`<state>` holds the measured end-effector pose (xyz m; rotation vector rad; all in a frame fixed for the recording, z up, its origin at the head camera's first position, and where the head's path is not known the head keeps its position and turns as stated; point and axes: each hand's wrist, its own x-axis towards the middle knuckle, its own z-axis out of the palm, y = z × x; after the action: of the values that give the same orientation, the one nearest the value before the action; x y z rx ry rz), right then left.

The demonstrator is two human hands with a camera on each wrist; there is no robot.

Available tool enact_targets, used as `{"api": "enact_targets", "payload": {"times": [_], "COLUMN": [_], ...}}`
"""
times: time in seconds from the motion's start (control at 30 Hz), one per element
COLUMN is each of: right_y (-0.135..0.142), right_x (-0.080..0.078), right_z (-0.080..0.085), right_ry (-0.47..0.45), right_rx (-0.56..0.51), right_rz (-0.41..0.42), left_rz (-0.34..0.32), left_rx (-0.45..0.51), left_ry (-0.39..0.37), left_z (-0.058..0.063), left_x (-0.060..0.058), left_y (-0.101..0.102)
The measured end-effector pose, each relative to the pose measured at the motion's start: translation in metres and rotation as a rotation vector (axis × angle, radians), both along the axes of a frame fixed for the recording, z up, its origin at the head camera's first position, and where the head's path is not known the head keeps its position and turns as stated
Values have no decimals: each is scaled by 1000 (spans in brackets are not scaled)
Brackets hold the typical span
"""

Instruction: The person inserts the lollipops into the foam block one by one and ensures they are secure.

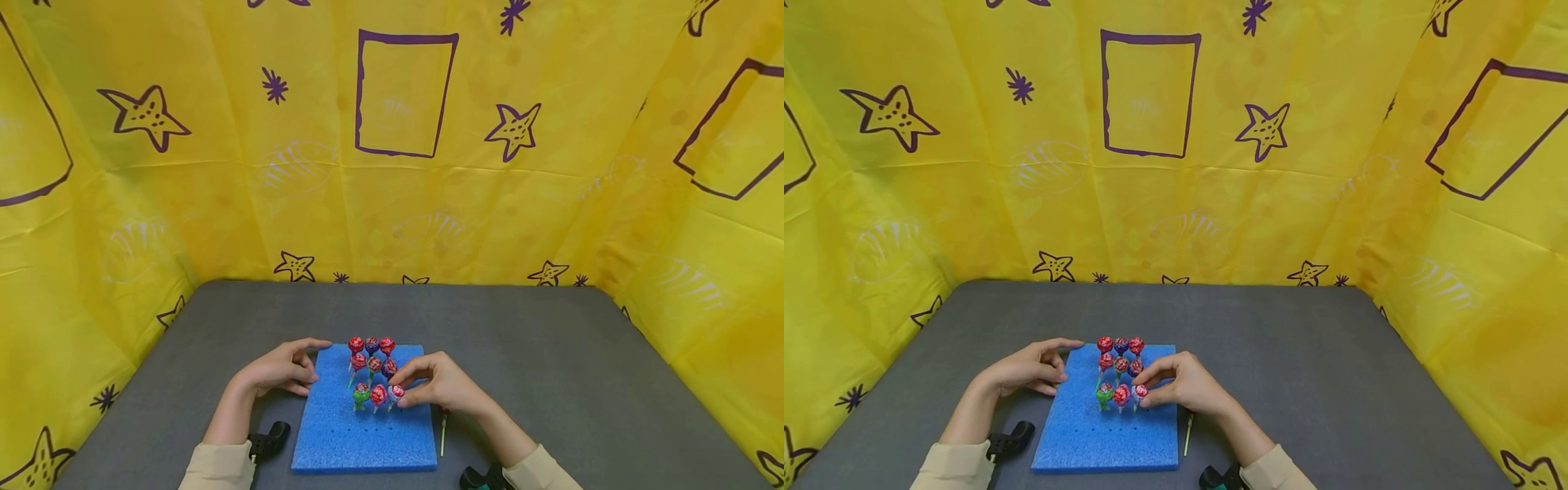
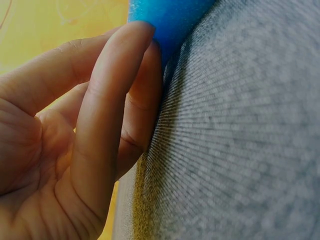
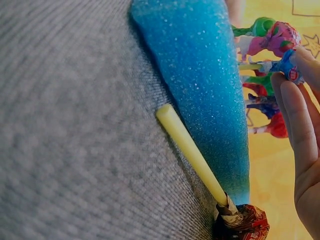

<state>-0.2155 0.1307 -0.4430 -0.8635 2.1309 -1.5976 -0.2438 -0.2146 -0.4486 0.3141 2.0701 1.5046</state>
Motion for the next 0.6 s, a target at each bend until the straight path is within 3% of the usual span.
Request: {"api": "enact_targets", "payload": {"times": [0.6], "right_y": [4], "right_x": [-2], "right_z": [6], "right_ry": [5], "right_rx": [-8], "right_rz": [40], "left_rz": [10], "left_rx": [-10], "left_ry": [-3], "left_z": [-1], "left_x": [-1], "left_y": [0]}}
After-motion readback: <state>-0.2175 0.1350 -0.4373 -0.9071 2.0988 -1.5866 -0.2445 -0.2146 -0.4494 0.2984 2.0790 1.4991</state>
